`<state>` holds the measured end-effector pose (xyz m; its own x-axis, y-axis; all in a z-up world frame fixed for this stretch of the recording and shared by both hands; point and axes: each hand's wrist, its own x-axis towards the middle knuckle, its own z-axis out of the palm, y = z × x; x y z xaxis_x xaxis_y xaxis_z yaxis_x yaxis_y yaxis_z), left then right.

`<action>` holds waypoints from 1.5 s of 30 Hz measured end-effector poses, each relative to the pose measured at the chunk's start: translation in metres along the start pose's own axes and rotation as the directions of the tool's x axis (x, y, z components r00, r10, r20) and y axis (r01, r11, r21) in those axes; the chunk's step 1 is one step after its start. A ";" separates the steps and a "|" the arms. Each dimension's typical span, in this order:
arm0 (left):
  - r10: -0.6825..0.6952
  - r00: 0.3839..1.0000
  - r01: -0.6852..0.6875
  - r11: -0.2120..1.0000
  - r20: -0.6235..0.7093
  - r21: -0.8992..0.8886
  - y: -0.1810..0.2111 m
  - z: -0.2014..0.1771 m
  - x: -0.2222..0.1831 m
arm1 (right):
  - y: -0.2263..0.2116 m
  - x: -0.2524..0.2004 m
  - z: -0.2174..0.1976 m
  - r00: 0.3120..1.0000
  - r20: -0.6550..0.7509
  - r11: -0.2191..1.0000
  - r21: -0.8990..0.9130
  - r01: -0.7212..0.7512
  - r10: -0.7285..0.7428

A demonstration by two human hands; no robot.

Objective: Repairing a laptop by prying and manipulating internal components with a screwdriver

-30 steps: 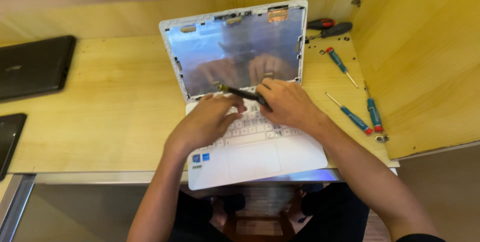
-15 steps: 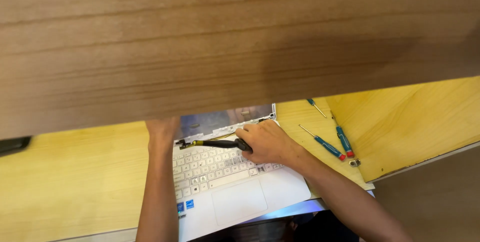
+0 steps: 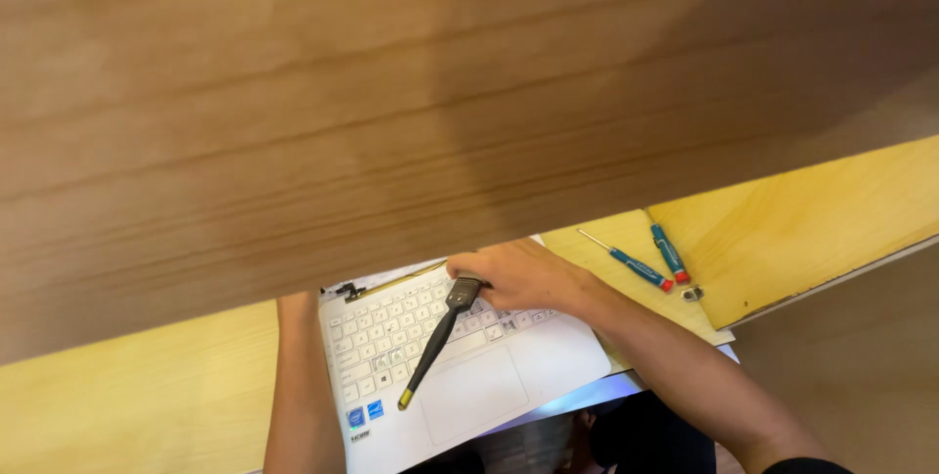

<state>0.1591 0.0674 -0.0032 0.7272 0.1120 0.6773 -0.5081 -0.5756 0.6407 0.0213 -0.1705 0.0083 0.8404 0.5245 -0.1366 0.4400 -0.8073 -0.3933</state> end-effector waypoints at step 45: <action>-0.099 0.950 0.010 0.959 -0.298 -0.284 -0.179 0.014 -0.044 | 0.029 0.012 0.000 0.931 -0.330 0.816 0.488 0.310 -0.156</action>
<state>0.2241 0.1541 -0.1528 0.6032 0.4042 0.6876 -0.6107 -0.3205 0.7241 0.0444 -0.1879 -0.0052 0.8184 0.5247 0.2343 0.4648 -0.3646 -0.8069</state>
